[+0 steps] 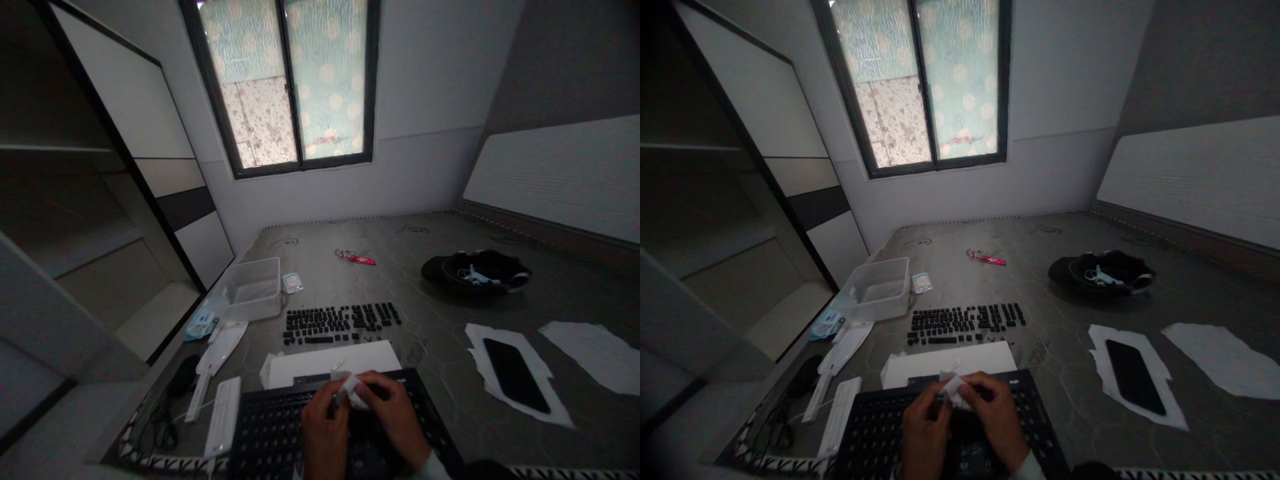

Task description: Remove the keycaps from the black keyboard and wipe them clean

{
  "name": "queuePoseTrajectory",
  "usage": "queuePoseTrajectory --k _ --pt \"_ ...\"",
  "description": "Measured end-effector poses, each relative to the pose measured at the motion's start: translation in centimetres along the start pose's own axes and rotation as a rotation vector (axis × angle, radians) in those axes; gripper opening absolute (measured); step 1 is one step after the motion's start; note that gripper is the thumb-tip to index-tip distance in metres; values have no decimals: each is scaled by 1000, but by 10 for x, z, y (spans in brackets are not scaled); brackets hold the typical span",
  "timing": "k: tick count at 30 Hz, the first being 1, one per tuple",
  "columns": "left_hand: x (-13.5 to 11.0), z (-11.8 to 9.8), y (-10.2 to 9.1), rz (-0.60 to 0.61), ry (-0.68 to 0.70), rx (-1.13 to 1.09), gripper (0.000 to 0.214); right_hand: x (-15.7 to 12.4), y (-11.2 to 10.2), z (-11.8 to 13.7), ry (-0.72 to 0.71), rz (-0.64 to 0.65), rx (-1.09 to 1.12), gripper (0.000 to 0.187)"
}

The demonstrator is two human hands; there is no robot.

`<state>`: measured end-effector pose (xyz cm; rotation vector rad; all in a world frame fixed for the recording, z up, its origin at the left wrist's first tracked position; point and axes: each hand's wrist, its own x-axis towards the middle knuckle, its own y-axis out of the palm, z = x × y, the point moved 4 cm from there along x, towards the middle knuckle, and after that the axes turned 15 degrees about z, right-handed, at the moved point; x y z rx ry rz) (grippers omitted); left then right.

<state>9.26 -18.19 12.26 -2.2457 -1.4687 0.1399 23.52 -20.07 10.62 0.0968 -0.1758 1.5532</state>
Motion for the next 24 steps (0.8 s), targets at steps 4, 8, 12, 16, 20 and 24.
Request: queuePoseTrajectory --k 4,8,12,16,20,24 --pt "-1 2 2 -14 -45 50 18 0 -3 -3 12 -70 -25 40" --pt "-1 5 4 -39 -53 85 13 0 -3 -4 3 -95 -50 39" --pt "-2 8 4 -39 -72 48 14 0 -2 -3 -27 -84 -28 32" --pt "-4 10 3 -92 -74 -28 16 1 -1 -2 -43 -33 2 25" --pt "-5 11 3 -111 -87 -94 18 1 -1 -2 -58 6 15 25" --pt "-3 10 3 -64 -81 -114 20 1 -1 -5 -58 20 49 30"
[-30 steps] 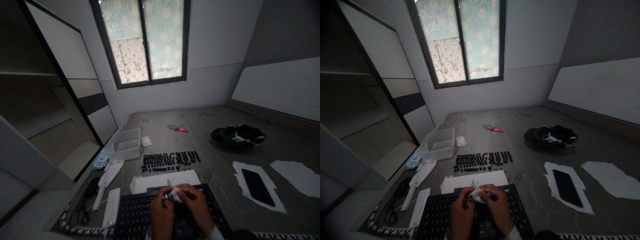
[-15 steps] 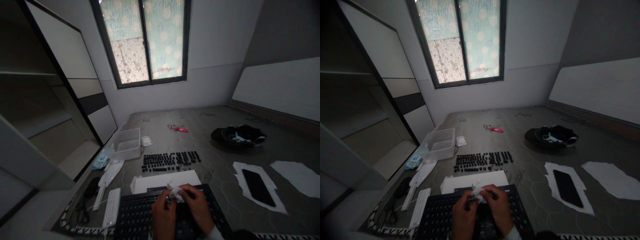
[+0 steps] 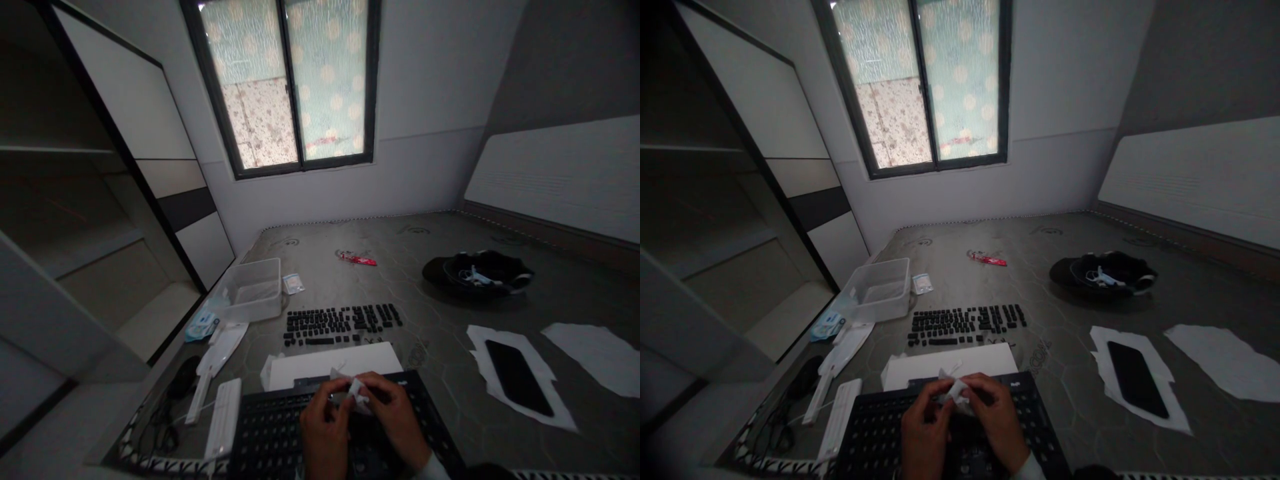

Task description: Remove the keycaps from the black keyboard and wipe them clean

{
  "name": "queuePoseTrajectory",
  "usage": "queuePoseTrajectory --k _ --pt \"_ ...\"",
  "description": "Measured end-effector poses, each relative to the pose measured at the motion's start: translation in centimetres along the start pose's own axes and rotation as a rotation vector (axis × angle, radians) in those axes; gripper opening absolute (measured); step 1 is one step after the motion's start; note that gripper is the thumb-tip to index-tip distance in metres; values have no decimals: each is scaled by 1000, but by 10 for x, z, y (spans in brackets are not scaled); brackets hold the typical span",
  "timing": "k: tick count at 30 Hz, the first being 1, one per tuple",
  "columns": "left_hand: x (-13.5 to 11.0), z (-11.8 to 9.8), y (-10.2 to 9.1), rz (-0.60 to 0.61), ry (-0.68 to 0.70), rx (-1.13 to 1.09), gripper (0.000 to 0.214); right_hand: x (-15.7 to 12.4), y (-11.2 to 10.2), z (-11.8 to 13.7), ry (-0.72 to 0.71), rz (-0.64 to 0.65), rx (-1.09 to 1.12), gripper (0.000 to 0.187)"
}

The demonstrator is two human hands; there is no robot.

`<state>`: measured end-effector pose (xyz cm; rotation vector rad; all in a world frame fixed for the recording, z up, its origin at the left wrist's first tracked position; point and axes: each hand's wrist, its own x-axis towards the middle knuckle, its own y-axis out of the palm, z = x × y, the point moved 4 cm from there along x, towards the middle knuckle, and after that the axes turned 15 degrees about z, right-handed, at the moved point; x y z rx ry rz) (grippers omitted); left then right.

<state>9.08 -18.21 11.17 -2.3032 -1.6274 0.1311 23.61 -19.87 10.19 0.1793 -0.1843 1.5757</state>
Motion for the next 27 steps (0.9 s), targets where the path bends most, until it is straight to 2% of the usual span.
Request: queuePoseTrajectory --k 12,19,27 --pt "2 -4 -3 4 21 90 17 1 -2 -9 56 -81 -17 33" --pt "-1 -7 -5 -2 6 95 13 -2 1 -14 98 -65 -10 35" --pt "-5 -17 -8 -18 -3 95 18 -6 1 -19 110 -25 -62 34"
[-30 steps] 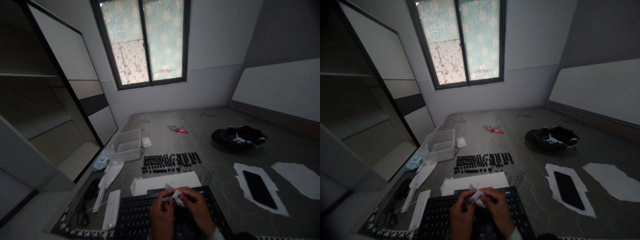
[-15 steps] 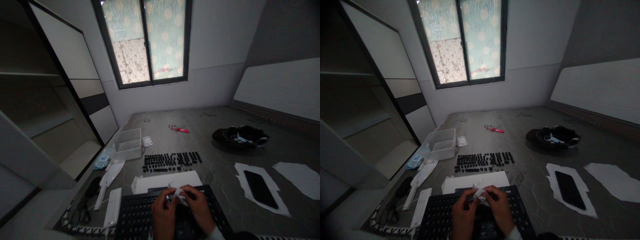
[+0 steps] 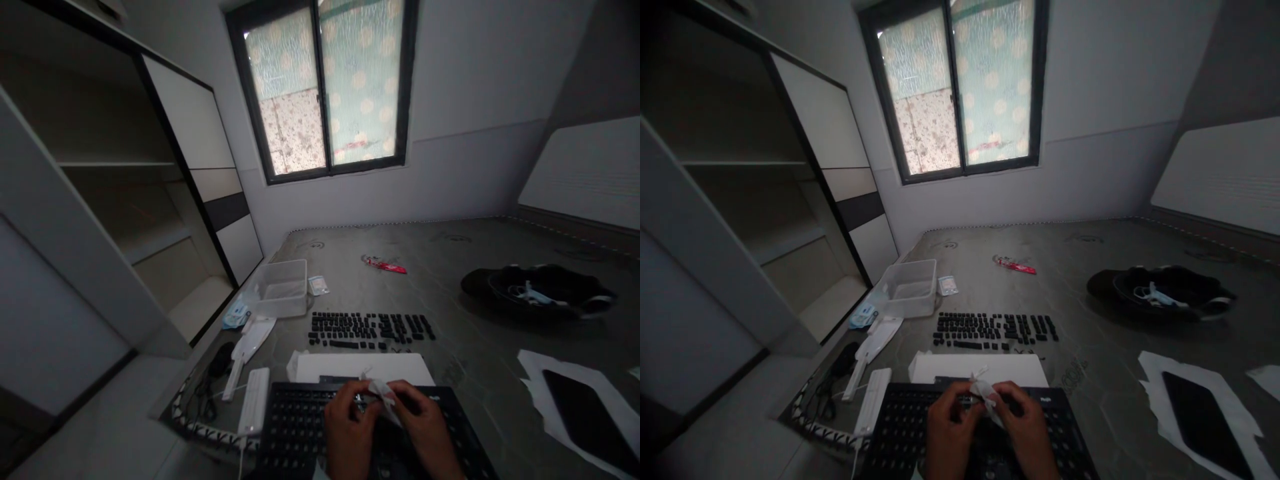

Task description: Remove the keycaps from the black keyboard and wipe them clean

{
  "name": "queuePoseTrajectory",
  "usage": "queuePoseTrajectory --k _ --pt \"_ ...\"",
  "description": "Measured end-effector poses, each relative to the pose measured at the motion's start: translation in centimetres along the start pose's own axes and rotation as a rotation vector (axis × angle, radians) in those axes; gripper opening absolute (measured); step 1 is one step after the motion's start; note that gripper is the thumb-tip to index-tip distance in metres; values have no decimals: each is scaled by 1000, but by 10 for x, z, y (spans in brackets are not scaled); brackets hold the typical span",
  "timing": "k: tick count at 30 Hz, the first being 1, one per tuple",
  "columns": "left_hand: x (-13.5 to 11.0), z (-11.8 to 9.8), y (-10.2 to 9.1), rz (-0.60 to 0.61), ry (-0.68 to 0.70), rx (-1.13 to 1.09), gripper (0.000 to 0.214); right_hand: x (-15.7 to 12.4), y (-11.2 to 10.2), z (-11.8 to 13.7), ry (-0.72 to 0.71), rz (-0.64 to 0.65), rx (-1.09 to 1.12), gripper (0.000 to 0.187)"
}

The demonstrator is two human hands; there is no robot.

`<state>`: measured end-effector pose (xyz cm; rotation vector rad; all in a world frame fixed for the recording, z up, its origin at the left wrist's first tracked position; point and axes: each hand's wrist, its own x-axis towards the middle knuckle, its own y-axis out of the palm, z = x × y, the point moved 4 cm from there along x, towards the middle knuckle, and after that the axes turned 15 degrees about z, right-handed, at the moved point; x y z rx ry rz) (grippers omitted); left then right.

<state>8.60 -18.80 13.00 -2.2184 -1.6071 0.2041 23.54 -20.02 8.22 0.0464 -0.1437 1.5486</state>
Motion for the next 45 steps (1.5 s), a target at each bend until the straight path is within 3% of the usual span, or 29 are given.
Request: queuePoseTrajectory --k 9,16,20,29,40,45 --pt "2 6 7 18 114 -36 21 -1 -7 3 -42 3 -33 31" --pt "5 11 18 14 -32 -76 17 -2 -11 5 -132 -70 -66 25" --pt "6 10 19 12 -28 -70 11 -1 -13 -3 -119 -89 -78 26" --pt "7 7 13 38 -53 -21 8 0 -9 2 -59 -105 -70 34" --pt "3 21 -6 49 -34 -9 9 -7 6 9 -81 45 -64 33" --pt "1 19 -1 102 4 6 18 -6 2 6 -35 -23 10 39"
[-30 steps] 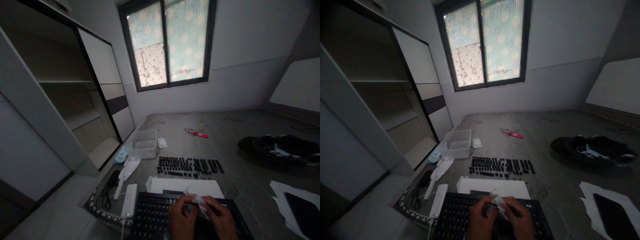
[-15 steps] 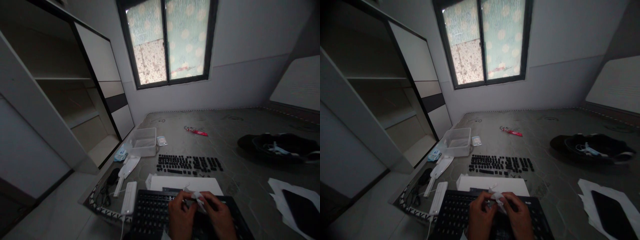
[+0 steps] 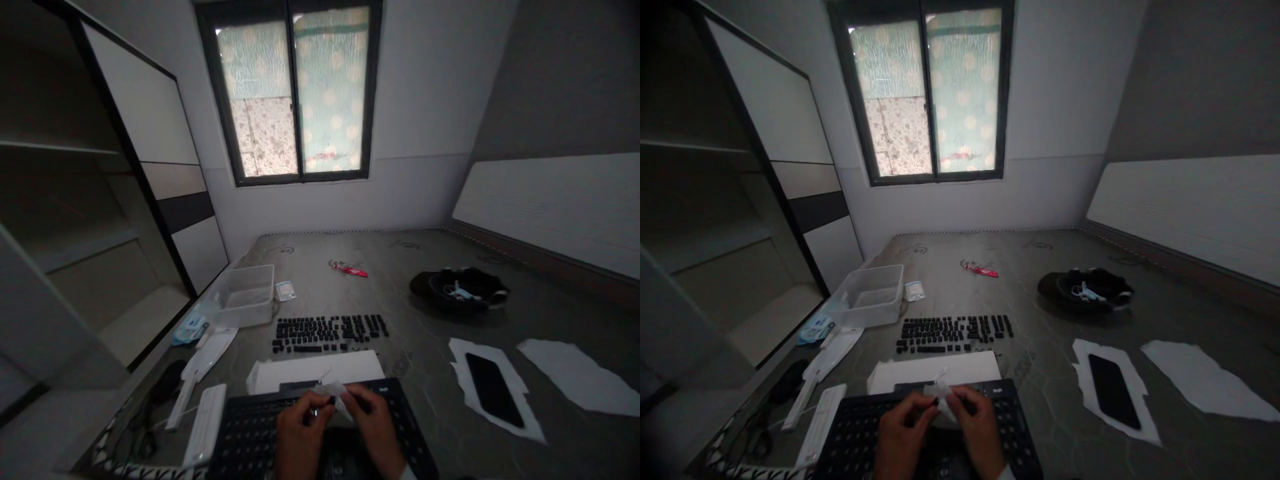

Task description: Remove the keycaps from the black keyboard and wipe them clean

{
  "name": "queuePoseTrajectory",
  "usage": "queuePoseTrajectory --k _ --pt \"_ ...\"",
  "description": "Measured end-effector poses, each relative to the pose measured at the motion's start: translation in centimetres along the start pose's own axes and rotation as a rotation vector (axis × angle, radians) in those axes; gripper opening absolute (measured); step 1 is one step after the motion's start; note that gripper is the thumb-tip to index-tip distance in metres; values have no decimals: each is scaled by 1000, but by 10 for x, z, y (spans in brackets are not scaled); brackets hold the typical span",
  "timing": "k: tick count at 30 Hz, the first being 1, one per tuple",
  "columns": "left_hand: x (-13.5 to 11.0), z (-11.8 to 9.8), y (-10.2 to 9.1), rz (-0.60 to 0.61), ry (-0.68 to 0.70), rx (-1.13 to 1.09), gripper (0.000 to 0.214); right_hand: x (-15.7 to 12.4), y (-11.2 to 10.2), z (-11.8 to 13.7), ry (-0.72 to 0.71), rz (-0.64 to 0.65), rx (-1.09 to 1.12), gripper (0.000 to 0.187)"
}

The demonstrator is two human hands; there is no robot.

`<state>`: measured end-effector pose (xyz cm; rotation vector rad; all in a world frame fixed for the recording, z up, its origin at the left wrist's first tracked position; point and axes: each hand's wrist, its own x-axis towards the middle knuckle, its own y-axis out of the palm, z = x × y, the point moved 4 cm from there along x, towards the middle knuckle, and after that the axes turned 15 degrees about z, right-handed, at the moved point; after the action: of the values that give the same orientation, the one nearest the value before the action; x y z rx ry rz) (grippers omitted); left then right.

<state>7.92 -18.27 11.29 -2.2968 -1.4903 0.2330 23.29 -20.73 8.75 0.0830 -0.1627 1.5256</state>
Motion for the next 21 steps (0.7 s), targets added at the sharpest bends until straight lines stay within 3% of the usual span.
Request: queuePoseTrajectory --k 3,6,10,21 --pt "1 -4 2 -18 12 39 22 0 -10 2 2 -68 3 44" --pt "3 -5 4 -34 5 78 26 1 -15 7 -30 -40 22 43" --pt "9 -3 9 21 -6 80 24 5 -7 6 4 81 19 42" --pt "11 -1 17 127 -82 -101 26 14 3 -7 89 86 61 53"
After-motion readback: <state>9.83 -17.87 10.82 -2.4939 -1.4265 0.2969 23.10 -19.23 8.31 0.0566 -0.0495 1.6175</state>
